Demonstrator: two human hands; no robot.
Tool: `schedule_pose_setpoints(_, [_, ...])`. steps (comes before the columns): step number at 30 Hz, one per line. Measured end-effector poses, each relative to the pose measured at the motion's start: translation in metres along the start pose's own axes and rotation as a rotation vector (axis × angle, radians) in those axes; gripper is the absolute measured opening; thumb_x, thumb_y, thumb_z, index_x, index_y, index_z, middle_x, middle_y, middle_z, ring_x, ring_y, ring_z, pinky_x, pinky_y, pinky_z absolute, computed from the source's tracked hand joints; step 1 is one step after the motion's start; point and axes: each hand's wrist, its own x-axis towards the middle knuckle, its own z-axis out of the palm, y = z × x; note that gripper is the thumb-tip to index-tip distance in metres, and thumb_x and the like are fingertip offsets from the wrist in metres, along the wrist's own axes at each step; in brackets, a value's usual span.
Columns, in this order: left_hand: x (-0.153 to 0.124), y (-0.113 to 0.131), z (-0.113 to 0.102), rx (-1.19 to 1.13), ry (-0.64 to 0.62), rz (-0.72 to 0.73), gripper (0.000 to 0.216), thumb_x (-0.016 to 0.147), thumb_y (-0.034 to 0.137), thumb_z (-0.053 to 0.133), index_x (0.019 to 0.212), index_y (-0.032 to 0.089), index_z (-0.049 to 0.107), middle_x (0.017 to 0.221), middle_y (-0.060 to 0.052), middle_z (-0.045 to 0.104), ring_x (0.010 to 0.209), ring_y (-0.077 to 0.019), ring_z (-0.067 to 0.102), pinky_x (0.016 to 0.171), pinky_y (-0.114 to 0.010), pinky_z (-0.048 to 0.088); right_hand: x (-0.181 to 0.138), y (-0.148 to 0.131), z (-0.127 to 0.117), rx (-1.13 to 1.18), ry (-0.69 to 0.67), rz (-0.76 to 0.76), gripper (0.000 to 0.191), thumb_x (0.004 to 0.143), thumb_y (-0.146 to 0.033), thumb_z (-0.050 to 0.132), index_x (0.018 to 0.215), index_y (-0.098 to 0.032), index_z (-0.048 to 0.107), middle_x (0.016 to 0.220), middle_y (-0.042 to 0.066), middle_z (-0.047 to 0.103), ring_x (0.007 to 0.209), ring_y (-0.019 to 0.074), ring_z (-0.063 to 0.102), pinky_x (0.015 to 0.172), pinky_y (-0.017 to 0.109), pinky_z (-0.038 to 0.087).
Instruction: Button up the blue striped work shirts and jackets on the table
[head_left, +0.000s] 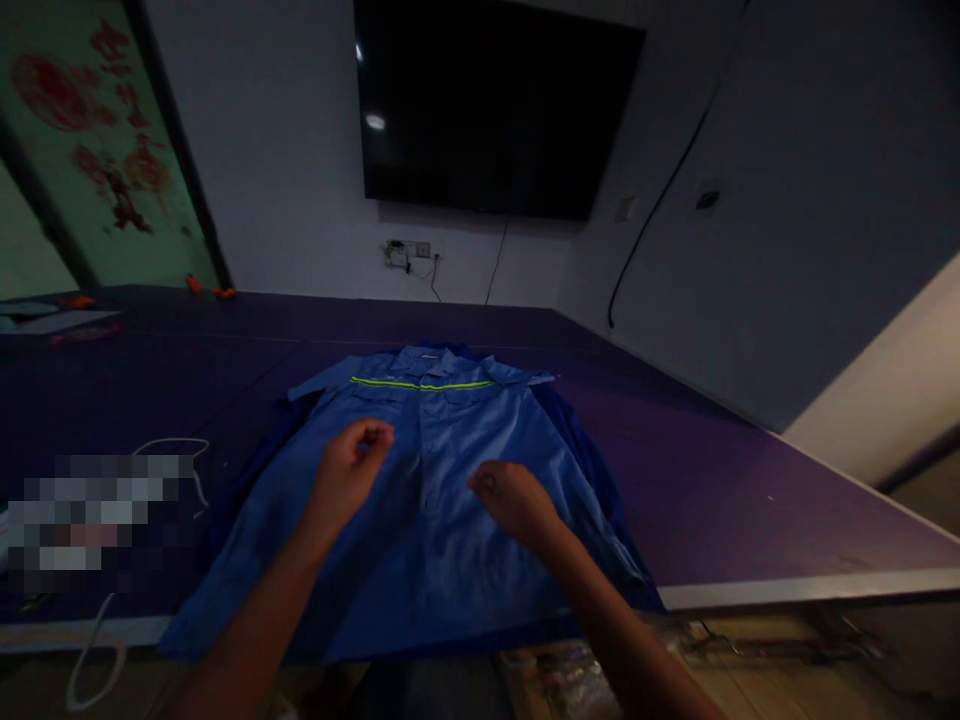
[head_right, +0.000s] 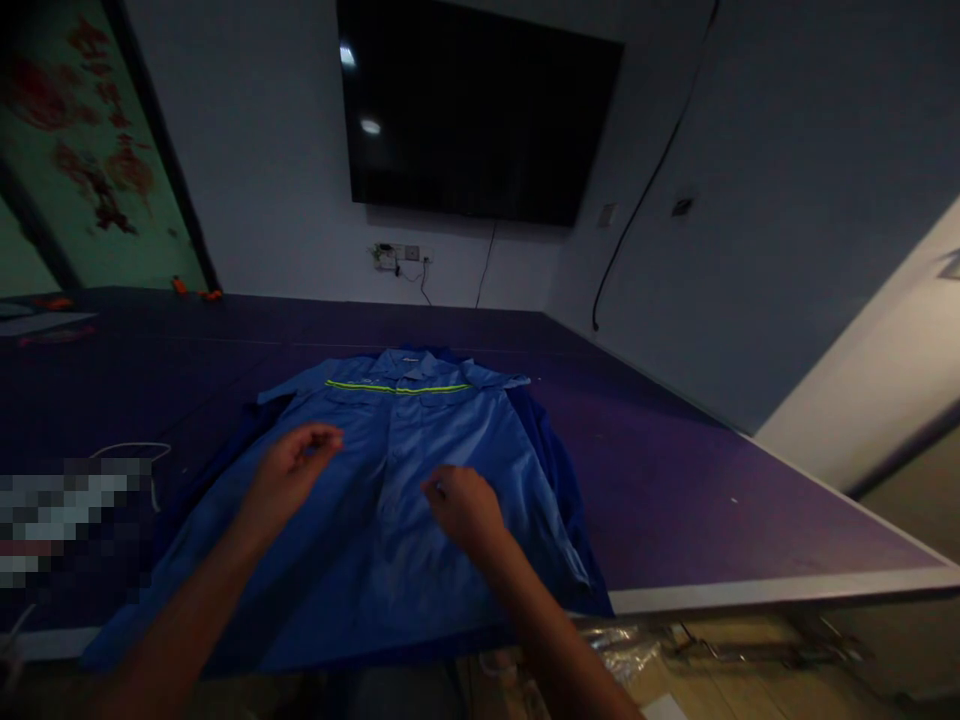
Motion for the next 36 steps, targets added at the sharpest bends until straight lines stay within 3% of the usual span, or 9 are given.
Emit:
schedule_pose_setpoints(3, [0.078,0.007,0.011,0.093,0.171,0.112,0.024,0.075,0.031,0.046,0.084,0.014,0.061,0.085,-0.004,0.065,0.081,-0.0151,0.058,0.076,-0.027,0.045,0.070,0.008,-0.023,-0.099,-0.028,-0.066,0.028,0.083,-0.034,0.044,0.090,-0.017,0.066,0.089,0.005,0.067,0.082,0.0164,0.061,0.067,0.021,0.039])
schedule_pose_setpoints(6, [0.148,-0.009,0.035,0.274,0.203,0.105,0.024,0.076,0.023,0.044,0.088,0.012,0.061,0.088,-0.007,0.065,0.079,-0.0152,0.058,0.077,-0.028,0.045,0.147,0.022,-0.030,-0.213,-0.022,-0.049,0.028,0.083,-0.027,0.043,0.093,-0.014,0.066,0.097,0.009,0.066,0.092,0.0182,0.058,0.073,0.021,0.039])
schedule_pose_setpoints(12, [0.239,-0.084,0.076,0.780,0.010,0.117,0.032,0.078,0.017,0.041,0.105,0.011,0.058,0.110,-0.013,0.059,0.107,-0.0222,0.050,0.092,-0.033,0.038,0.282,0.060,-0.024,-0.323,0.033,0.011,0.033,0.083,-0.012,0.038,0.108,-0.012,0.060,0.107,0.012,0.062,0.101,0.0190,0.055,0.083,0.021,0.038])
schedule_pose_setpoints(18, [0.304,-0.165,0.066,1.062,-0.085,0.030,0.043,0.080,0.015,0.036,0.122,0.013,0.047,0.137,-0.013,0.036,0.128,-0.0312,0.025,0.097,-0.050,0.030,0.368,0.099,-0.006,-0.350,0.036,0.047,0.041,0.085,-0.012,0.037,0.125,-0.015,0.045,0.119,0.011,0.055,0.111,0.0167,0.049,0.088,0.023,0.036])
schedule_pose_setpoints(21, [0.326,-0.191,0.049,1.118,-0.090,-0.067,0.043,0.081,0.022,0.038,0.123,0.015,0.045,0.129,-0.016,0.045,0.123,-0.0317,0.035,0.095,-0.051,0.032,0.386,0.117,0.004,-0.369,0.031,0.092,0.037,0.083,-0.020,0.045,0.120,-0.018,0.050,0.117,0.012,0.057,0.110,0.0217,0.050,0.089,0.034,0.036])
schedule_pose_setpoints(23, [0.334,-0.201,0.039,1.133,-0.090,-0.138,0.039,0.079,0.026,0.044,0.115,0.015,0.054,0.115,-0.018,0.057,0.114,-0.0319,0.046,0.089,-0.047,0.038,0.392,0.126,0.008,-0.404,0.038,0.121,0.036,0.079,-0.025,0.053,0.114,-0.018,0.053,0.113,0.013,0.058,0.108,0.0252,0.051,0.089,0.040,0.035])
schedule_pose_setpoints(28, [0.335,-0.202,0.024,1.032,-0.131,-0.155,0.021,0.074,0.026,0.050,0.083,0.018,0.067,0.095,-0.012,0.067,0.093,-0.0268,0.060,0.076,-0.033,0.045,0.393,0.124,0.005,-0.506,0.069,0.122,0.028,0.075,-0.024,0.058,0.101,-0.015,0.060,0.107,0.015,0.061,0.102,0.0247,0.054,0.088,0.037,0.034])
schedule_pose_setpoints(31, [0.330,-0.181,0.016,0.979,-0.023,-0.063,0.023,0.076,0.023,0.045,0.083,0.018,0.066,0.094,-0.010,0.067,0.090,-0.0237,0.061,0.074,-0.030,0.045,0.381,0.112,-0.014,-0.526,0.156,0.117,0.023,0.078,-0.018,0.051,0.098,-0.012,0.062,0.105,0.017,0.061,0.101,0.0240,0.055,0.085,0.035,0.034])
schedule_pose_setpoints(36, [0.314,-0.097,-0.008,0.834,0.430,0.205,0.028,0.080,0.022,0.039,0.091,0.012,0.063,0.093,-0.011,0.063,0.088,-0.0211,0.058,0.078,-0.029,0.044,0.329,0.094,-0.079,-0.473,0.388,0.120,0.025,0.082,-0.023,0.045,0.095,-0.015,0.064,0.103,0.015,0.061,0.097,0.0242,0.055,0.081,0.034,0.036])
